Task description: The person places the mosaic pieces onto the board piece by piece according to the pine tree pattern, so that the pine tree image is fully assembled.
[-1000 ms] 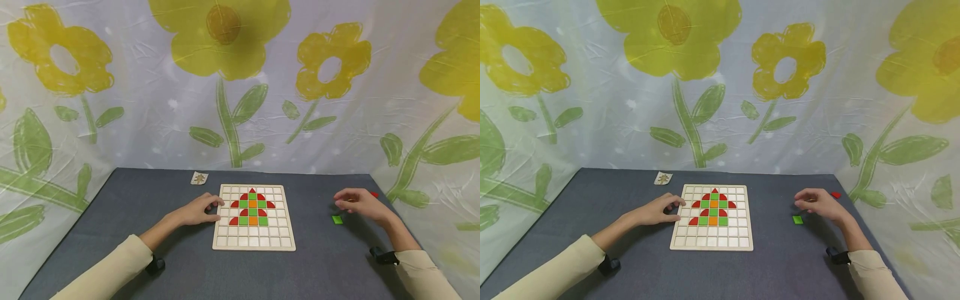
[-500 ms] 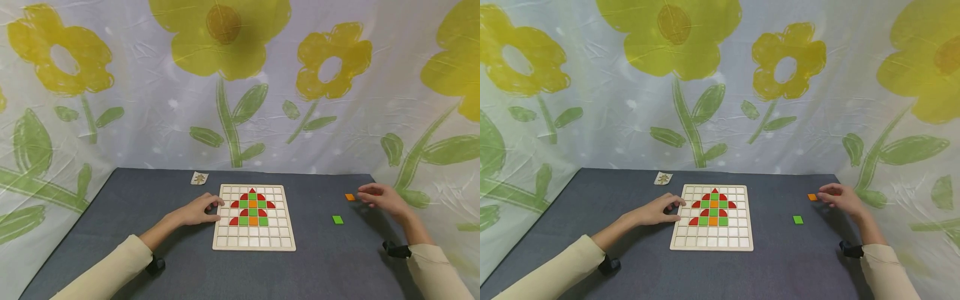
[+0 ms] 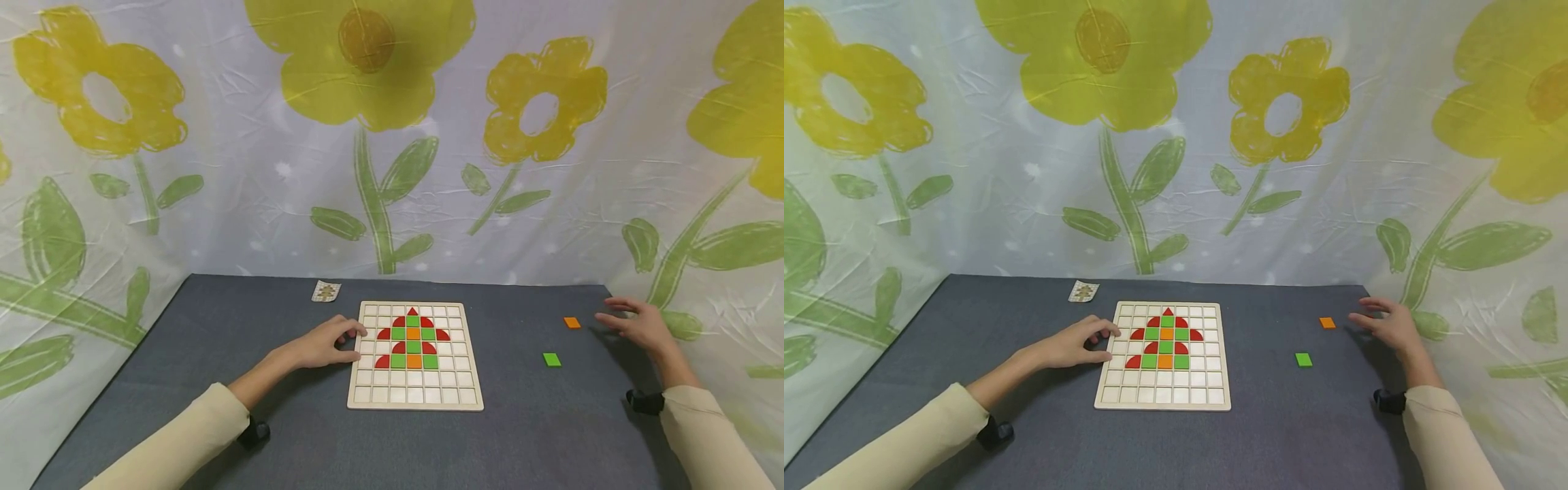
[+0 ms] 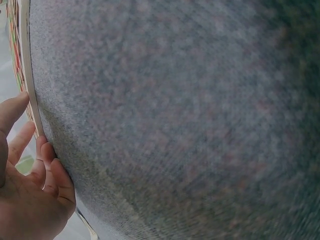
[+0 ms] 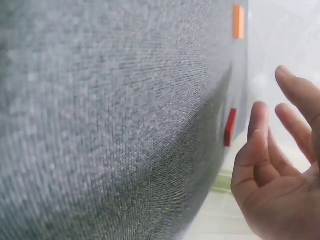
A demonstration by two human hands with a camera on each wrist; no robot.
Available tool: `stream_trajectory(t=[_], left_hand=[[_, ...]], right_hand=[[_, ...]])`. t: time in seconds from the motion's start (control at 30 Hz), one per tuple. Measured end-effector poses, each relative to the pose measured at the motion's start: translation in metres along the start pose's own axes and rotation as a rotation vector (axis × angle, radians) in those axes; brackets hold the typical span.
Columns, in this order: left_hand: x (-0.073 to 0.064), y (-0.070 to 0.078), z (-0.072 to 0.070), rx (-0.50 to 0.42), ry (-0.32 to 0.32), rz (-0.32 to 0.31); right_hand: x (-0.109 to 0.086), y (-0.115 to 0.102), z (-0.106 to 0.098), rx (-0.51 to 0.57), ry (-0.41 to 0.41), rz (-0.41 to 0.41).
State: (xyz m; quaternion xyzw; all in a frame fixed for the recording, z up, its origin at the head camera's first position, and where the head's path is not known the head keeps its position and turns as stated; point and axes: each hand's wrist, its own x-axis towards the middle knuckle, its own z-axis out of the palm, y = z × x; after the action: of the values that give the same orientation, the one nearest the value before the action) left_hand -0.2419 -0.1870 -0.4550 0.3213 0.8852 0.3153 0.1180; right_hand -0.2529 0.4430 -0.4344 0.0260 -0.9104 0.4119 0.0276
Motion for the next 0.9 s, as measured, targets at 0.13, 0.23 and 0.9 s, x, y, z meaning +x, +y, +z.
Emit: stream_trajectory(t=[0.13,0.23,0.9], left_hand=[[0.000,0.000,0.000,0.002,0.000,0.006],[0.001,-0.001,0.000,0.003,0.001,0.009],[0.001,0.001,0.000,-0.006,-0.001,0.022]], right_hand=[[0.005,0.008,0.001,-0.026,0.012,0.005],[0.007,0.012,0.002,-0.027,0.026,-0.002],[0.009,0.024,0.002,-0.114,0.069,0.045]])
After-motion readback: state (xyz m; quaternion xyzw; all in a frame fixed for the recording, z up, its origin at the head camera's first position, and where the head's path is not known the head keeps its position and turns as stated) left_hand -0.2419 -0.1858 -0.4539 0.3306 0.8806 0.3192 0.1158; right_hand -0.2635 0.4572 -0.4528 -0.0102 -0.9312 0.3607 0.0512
